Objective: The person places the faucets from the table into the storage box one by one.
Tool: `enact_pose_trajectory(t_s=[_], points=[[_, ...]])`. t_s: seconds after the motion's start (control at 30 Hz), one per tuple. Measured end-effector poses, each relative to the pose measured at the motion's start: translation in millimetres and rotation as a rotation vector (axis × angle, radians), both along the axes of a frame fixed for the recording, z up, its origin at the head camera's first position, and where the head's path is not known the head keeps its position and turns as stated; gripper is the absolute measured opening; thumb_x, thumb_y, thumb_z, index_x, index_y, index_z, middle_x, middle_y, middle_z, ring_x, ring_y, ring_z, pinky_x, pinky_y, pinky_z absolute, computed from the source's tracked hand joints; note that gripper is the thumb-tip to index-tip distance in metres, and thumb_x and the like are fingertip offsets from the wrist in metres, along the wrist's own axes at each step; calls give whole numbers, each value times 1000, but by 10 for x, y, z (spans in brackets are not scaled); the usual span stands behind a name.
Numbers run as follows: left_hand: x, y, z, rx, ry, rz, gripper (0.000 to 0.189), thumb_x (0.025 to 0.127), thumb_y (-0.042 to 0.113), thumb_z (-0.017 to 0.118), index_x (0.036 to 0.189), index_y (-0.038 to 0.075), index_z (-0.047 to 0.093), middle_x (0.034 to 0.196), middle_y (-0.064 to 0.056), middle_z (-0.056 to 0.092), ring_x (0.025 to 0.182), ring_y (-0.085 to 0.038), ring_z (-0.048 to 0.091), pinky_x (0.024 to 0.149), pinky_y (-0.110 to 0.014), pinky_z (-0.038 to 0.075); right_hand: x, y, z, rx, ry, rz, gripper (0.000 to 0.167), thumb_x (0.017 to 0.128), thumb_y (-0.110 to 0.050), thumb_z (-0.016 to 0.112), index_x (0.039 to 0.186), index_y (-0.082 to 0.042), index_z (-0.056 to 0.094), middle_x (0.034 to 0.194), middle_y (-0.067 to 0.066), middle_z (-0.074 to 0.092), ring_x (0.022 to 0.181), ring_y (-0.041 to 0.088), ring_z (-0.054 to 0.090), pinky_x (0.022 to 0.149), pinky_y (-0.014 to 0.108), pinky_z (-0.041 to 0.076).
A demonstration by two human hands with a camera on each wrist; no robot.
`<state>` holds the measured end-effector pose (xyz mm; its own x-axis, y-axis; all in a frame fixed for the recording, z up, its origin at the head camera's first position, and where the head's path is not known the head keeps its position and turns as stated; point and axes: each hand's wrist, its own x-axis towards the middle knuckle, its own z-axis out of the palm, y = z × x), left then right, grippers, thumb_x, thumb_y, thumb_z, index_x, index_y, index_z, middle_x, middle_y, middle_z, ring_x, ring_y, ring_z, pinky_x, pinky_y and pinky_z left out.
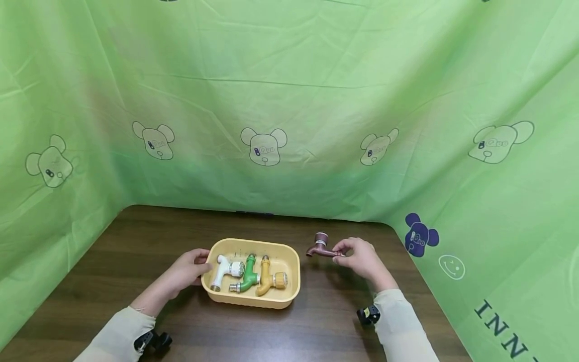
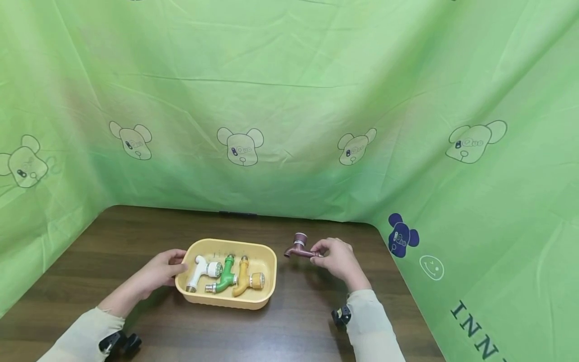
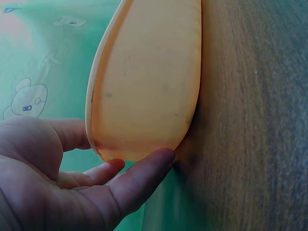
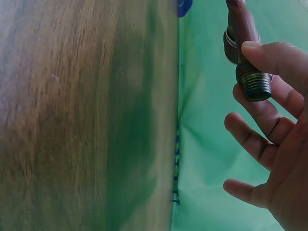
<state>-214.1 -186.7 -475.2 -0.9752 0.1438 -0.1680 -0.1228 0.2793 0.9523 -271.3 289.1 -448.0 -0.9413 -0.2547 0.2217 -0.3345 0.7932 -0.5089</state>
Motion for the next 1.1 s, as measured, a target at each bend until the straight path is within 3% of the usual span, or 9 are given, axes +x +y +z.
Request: enact_pose_trajectory(t_s=[0.37, 0.63, 0.87, 1.1], points=[[4, 5, 2, -25, -1, -2, 51, 101, 7, 59, 146, -11, 42, 131, -28, 57, 105, -27, 66, 78, -44, 63, 39, -46, -72, -20, 7, -20, 17, 78, -21, 86, 89, -27, 75, 86, -10, 66, 95, 27, 62, 84, 38, 42], [7, 5, 0, -23, -1, 2, 50, 101, 6, 58, 146, -11, 42, 132, -29, 56, 107, -28, 66, 78, -44, 63, 73, -86, -24, -16, 48, -19, 17, 78, -21, 86, 90, -26, 76, 87, -10, 66, 93, 23, 61, 83, 38, 43], [6, 3, -4, -21, -2, -1, 50, 102, 7, 58, 146, -10, 42, 132, -28, 56, 107, -28, 65, 79, -44, 63, 108, -128, -18, -23, 38, -38, 16, 79, -22, 85, 91, -25, 76, 88, -9, 67, 94, 25, 63, 82, 37, 44], [7, 4, -2, -11, -4, 0, 50, 101, 6, 58, 146, -11, 42, 130, -28, 56, 106, -27, 66, 78, -44, 63, 144, -173, -26, -93, 6, -47, 15, 79, -19, 85, 92, -21, 76, 87, -5, 66, 92, 28, 63, 79, 35, 45]])
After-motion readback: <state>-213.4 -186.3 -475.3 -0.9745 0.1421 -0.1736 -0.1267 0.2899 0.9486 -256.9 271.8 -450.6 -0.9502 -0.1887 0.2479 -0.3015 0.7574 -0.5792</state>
